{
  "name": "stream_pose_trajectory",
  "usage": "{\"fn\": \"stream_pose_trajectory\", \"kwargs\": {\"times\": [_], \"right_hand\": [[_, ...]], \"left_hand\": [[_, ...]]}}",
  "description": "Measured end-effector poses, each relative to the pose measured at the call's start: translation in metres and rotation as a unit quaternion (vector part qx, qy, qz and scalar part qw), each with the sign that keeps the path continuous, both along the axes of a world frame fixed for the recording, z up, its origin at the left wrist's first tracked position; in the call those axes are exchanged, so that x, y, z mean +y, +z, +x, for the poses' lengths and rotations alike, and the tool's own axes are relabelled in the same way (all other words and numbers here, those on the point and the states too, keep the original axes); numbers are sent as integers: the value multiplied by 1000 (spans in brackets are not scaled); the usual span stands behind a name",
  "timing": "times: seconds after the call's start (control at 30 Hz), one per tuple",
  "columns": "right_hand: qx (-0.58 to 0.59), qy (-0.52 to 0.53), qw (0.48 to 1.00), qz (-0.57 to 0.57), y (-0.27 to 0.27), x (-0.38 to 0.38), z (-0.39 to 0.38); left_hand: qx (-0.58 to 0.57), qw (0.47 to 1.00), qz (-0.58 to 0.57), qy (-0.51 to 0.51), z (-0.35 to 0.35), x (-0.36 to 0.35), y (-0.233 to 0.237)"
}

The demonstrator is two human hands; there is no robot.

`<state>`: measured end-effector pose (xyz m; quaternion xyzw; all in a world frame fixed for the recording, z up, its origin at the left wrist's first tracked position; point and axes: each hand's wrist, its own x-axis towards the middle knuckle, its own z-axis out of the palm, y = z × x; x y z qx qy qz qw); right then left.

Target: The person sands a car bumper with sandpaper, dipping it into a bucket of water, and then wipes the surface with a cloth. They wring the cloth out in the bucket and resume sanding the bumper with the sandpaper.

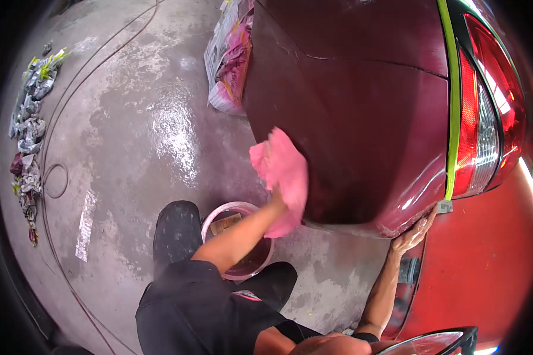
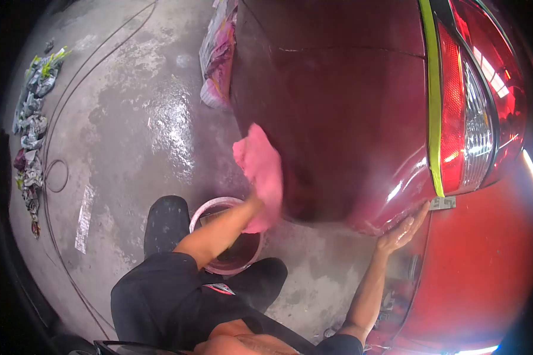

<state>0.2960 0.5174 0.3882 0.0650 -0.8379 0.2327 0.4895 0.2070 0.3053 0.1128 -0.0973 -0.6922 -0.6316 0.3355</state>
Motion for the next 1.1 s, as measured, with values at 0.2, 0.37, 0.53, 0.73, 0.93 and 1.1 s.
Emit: {"fn": "stream_pose_trajectory", "kwargs": {"times": [0.2,0.37,0.53,0.73,0.93,1.1], "right_hand": [[6,-21,999,28,-1,-1,-3],[5,-19,999,49,-2,4,0],[32,29,999,15,-4,4,-5],[9,-71,995,75,2,1,2],[3,-102,993,65,-1,-2,4],[1,-101,992,73,3,-4,3]], "left_hand": [[-204,960,189,33,-211,-116,-26],[-265,928,260,-31,-255,-145,-36],[-179,961,193,89,-157,-98,-15],[-125,986,74,80,5,-5,6],[-63,995,-69,34,47,28,7],[43,992,-59,104,-93,-70,116]]}}
